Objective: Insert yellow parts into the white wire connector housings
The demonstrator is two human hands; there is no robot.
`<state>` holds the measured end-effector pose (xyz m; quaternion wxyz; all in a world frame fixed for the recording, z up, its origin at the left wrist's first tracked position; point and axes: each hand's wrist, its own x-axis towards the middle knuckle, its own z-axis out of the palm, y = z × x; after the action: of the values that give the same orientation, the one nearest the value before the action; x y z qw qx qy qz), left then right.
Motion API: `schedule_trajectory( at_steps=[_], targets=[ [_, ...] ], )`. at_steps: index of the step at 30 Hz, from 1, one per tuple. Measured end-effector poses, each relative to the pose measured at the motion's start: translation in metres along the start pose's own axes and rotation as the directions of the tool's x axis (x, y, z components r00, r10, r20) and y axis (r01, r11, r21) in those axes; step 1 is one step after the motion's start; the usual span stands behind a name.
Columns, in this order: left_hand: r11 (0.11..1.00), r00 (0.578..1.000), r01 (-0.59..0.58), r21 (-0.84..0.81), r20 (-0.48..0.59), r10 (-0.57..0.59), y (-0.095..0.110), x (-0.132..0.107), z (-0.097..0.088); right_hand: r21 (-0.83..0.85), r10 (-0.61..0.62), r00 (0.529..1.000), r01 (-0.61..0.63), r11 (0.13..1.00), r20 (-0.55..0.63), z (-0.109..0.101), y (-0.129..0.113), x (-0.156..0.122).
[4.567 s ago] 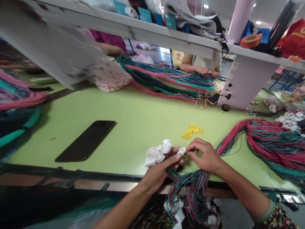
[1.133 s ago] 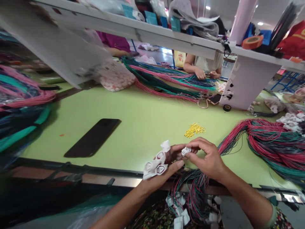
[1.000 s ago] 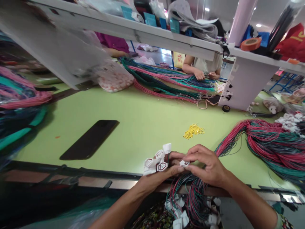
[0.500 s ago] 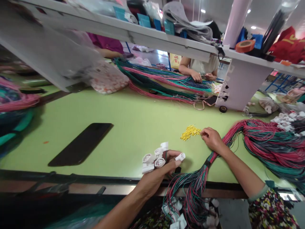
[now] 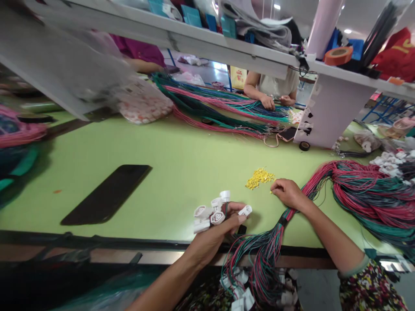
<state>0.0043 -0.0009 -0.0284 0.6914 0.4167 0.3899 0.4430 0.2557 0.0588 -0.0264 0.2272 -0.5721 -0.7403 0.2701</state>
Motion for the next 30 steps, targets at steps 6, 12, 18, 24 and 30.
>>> schedule_trajectory(
  at_steps=[6, 12, 18, 24, 30],
  targets=[
    [1.000, 1.000, 0.016, -0.009, -0.001, -0.016, -0.001, 0.000, 0.000, -0.025, -0.025, 0.998, 0.024, 0.999, -0.056, -0.006, -0.007, -0.007],
    [1.000, 1.000, 0.022, -0.013, -0.004, -0.022, 0.000, 0.000, 0.001, -0.021, -0.033, 0.996, 0.032, 0.999, -0.082, 0.000, -0.001, -0.003],
    [1.000, 1.000, -0.019, -0.005, -0.008, 0.019, -0.002, -0.001, 0.003, 0.059, -0.080, 0.989, 0.087, 0.994, -0.123, 0.005, -0.024, -0.005],
    [0.995, 0.993, -0.104, 0.001, -0.050, 0.104, -0.013, -0.004, 0.005, 0.347, -0.180, 0.966, 0.235, 0.908, -0.184, 0.005, -0.087, -0.043],
    [0.990, 0.990, -0.141, -0.027, -0.035, 0.140, -0.018, -0.008, 0.006, 0.091, -0.356, 0.892, 0.394, 0.915, -0.280, 0.015, -0.103, -0.061]
  ],
)
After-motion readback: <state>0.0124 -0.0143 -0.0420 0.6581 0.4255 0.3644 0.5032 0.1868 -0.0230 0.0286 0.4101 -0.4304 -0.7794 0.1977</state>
